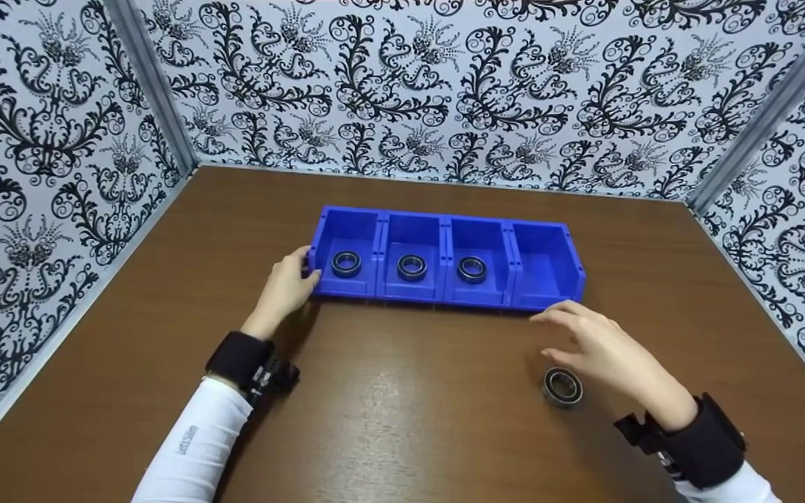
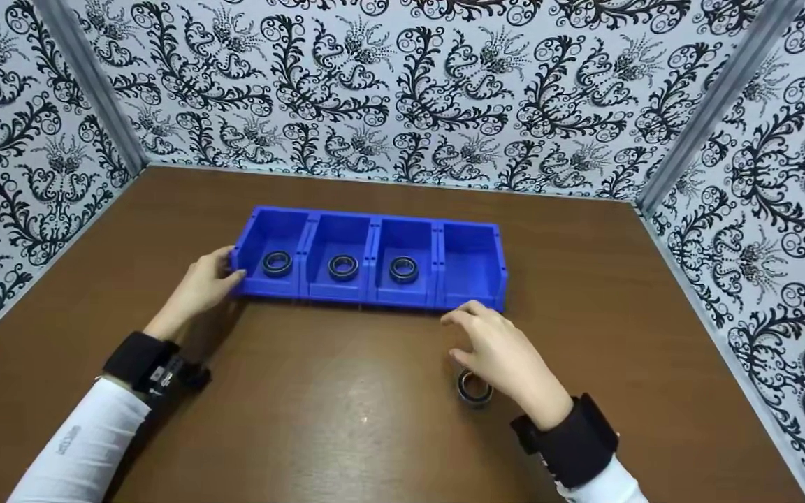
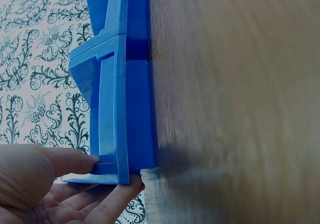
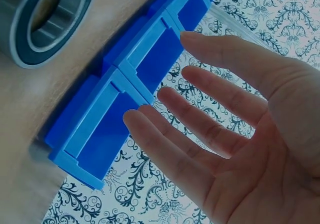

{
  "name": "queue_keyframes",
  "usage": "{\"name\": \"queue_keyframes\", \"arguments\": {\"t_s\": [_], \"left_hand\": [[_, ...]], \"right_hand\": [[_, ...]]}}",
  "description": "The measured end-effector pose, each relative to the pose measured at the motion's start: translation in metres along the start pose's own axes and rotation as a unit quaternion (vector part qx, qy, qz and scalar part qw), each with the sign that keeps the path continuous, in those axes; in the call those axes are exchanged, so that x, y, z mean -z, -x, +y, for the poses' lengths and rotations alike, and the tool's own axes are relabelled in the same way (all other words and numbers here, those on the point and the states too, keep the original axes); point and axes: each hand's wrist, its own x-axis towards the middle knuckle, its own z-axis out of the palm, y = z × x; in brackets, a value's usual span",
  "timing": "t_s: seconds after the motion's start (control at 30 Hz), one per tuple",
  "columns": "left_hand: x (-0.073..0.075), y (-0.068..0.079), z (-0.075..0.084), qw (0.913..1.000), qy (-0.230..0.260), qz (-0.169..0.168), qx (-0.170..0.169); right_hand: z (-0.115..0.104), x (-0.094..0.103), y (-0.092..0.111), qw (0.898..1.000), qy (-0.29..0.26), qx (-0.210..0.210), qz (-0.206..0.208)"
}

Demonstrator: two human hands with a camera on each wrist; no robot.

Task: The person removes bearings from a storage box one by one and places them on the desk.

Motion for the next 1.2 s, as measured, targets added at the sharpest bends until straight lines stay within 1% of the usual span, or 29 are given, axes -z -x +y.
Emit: {"name": "queue_keyframes", "arguments": {"t_s": [0.57,0.8,0.87,1.2], "left_hand": [[-0.001,-0.001,-0.001,1.0,0.002,0.007,-0.006],[-0.002,0.0,-0.001,0.9994,-0.003,0.024,-0.023],[-0.002,0.0,-0.001,0.9994,0.0,0.027,-0.022],[-0.002,0.001,0.0,0.9997,-0.004,0.02,-0.016]], "right_hand": [[0.002,0.007,-0.021,1.0,-0.013,-0.007,0.006],[0.004,0.007,-0.031,1.0,-0.011,0.006,0.017],[0.004,0.007,-0.034,1.0,-0.013,0.007,0.018],[0.004,0.008,-0.046,0.999,-0.035,-0.014,0.009]]}}
